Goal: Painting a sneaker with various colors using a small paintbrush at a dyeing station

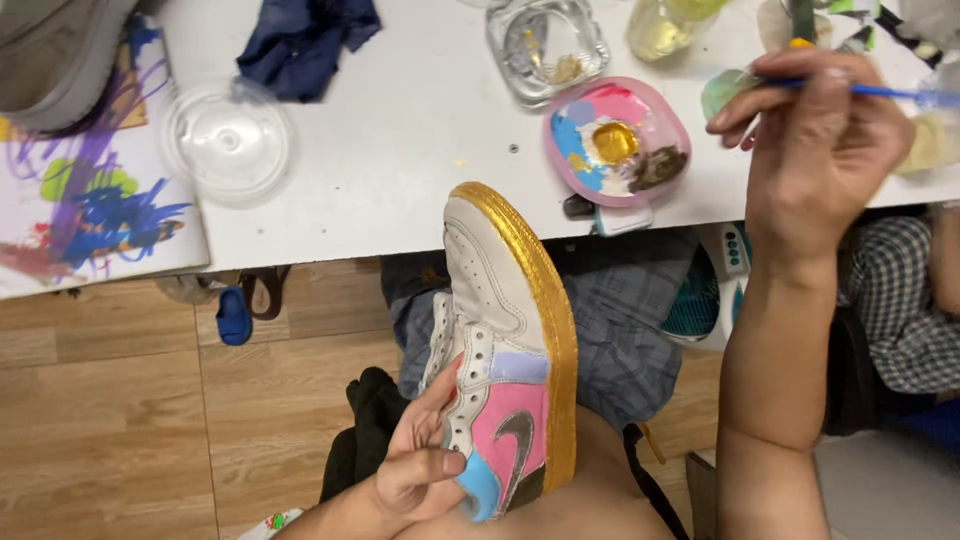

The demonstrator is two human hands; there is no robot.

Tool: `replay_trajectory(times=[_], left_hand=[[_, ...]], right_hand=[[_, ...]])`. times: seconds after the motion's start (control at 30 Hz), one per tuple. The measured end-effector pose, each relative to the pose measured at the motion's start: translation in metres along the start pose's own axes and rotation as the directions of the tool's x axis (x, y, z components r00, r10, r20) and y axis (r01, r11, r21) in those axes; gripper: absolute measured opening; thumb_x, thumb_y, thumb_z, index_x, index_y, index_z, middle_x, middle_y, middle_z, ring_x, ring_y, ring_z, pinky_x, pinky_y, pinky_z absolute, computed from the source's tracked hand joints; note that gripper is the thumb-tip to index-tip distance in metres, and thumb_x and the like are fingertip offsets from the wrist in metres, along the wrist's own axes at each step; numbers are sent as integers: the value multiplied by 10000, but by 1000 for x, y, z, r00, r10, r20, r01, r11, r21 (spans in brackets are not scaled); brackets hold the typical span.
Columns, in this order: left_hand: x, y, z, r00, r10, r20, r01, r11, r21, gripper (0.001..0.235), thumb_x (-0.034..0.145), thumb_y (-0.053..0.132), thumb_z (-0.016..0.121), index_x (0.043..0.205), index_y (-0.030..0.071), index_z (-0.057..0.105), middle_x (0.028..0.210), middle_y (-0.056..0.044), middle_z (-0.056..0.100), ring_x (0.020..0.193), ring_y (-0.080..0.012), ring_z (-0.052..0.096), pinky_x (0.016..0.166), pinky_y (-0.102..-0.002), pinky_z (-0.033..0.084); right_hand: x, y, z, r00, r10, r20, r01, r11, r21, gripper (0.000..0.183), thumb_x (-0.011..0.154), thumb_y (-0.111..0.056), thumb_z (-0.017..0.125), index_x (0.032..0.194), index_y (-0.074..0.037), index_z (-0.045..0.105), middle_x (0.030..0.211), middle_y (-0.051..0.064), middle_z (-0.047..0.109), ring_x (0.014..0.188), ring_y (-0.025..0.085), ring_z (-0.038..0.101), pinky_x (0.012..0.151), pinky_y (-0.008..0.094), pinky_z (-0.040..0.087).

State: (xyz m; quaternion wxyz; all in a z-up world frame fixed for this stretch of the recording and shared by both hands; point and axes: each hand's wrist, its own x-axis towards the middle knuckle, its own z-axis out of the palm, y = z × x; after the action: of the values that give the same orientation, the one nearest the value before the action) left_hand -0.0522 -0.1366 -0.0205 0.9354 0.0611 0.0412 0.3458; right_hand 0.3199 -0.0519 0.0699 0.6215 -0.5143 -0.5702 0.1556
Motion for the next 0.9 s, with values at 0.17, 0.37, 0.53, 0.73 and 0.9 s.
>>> replay_trajectory(times=[0.17,0.37,0.53,0.73,0.9], left_hand=[[-7,-7,-19,999,-38,-25,36,997,-72,938,797,-196,539,1631,30,174,1649,-264,272,1457,-417,398,1133,-568,412],[12,7,1,999,-29,-38,25,995,-101,900,819,-127,620,1613,6,218,1552,-283,421,1389,-409,482,1155,-568,396],[10,17,-8,999,48,-14,-48,999,-5,908,825,-141,625,1622,19,220,1604,-286,347,1365,-398,487,1101,-541,414],[10,19,-16,997,73,14,-74,995,66,924,845,-164,627,1631,14,177,1625,-320,293,1289,-391,568,1016,-493,515],[17,19,-15,998,56,-14,-55,996,71,937,839,-158,660,1628,1,180,1627,-306,302,1234,-330,606,992,-448,528]], right_hand=[[-5,28,-3,993,1,116,32,961,-275,335,1221,-100,517,1064,164,650,1003,270,637,823,322,650,754,388,600],[4,32,11,953,-98,287,239,826,-511,286,1202,-94,534,1019,95,647,976,186,653,919,346,588,872,456,408],[22,42,14,938,-107,329,275,808,-521,223,1167,-16,617,999,101,705,1003,179,681,950,348,616,862,453,420],[28,59,26,894,-128,430,356,785,-507,176,1093,11,689,965,92,780,1014,182,776,977,342,677,904,454,477],[25,65,24,886,-77,458,349,761,-547,185,1100,-22,672,975,65,775,1048,152,781,1003,313,662,910,447,398]])
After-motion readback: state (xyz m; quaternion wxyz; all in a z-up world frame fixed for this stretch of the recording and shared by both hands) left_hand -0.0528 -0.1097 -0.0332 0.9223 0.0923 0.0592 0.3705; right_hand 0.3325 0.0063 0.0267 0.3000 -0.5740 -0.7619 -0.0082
